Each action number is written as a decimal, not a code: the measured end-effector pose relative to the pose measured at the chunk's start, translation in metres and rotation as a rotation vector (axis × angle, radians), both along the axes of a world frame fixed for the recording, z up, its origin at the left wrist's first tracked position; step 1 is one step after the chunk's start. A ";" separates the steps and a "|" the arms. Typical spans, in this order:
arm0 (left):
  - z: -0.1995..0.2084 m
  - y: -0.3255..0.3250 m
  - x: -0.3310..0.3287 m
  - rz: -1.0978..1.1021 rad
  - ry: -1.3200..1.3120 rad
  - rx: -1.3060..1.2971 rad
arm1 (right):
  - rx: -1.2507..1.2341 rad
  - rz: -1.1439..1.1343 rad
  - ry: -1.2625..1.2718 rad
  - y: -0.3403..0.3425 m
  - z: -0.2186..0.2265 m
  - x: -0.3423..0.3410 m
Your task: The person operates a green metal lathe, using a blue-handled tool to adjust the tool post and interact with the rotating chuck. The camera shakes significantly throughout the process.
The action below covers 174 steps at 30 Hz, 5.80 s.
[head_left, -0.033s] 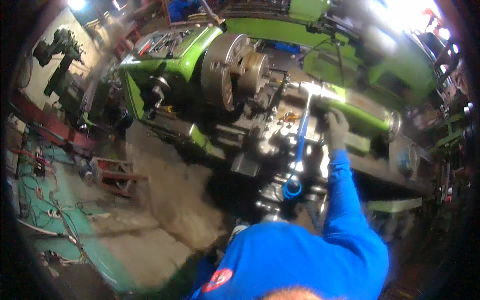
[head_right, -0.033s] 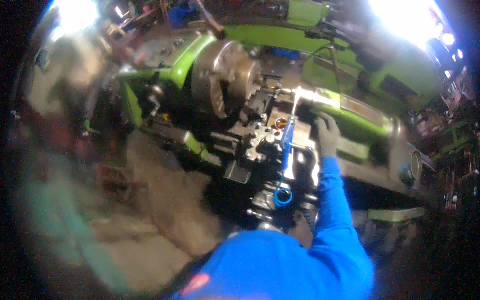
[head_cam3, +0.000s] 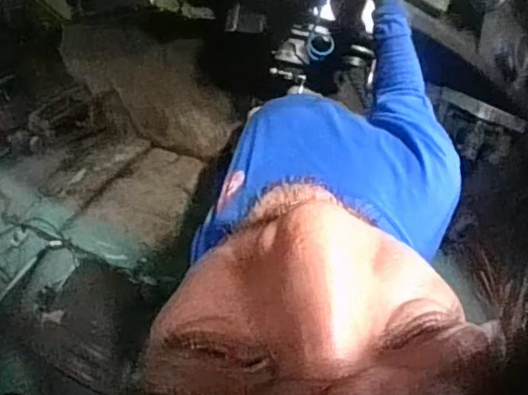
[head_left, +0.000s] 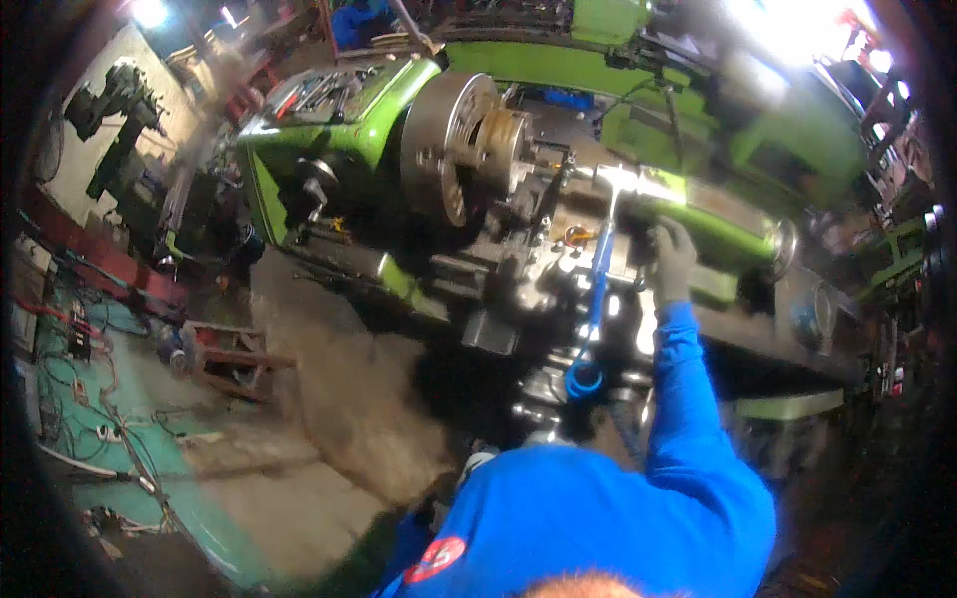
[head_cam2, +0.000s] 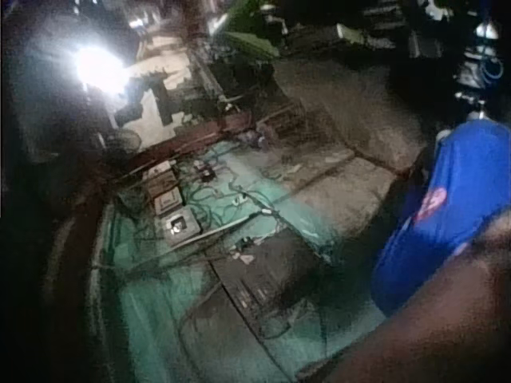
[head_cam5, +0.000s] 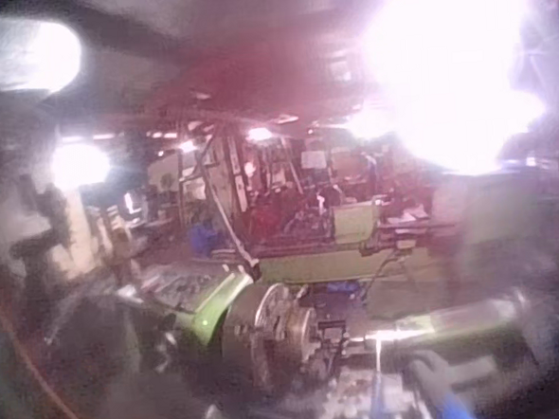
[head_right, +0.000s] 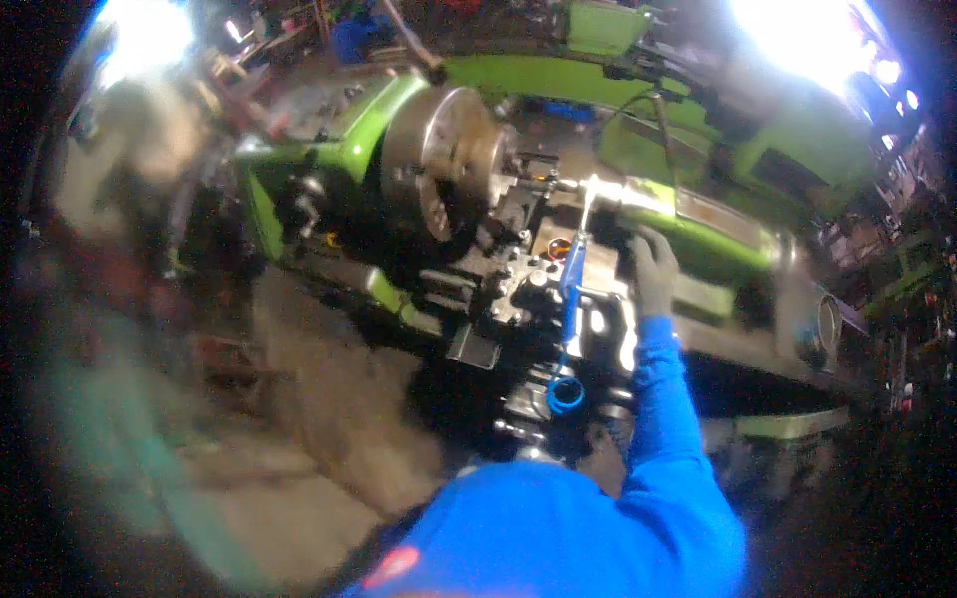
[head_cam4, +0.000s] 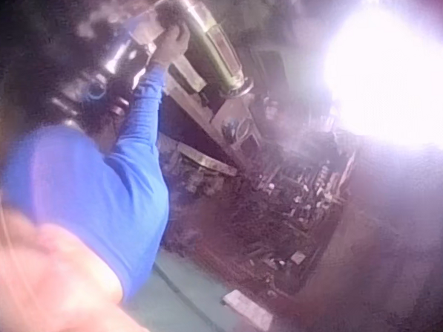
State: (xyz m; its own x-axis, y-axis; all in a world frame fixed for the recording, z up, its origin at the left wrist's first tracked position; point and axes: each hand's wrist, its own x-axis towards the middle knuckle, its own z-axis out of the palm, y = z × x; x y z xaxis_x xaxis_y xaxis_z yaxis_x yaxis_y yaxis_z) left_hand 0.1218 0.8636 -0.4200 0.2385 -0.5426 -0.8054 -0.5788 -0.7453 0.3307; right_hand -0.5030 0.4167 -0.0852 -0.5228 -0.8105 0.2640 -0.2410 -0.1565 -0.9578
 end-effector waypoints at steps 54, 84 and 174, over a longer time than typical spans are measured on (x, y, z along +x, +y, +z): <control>0.035 -0.179 0.060 -0.775 -0.336 0.000 | 0.047 -0.400 0.484 0.034 0.031 0.088; -0.015 -0.166 0.114 -0.818 -0.199 0.001 | 0.431 -0.466 0.521 0.038 0.043 0.092; -0.047 -0.306 -0.037 -1.268 -0.211 -0.103 | 0.438 -0.467 0.656 0.043 0.038 0.091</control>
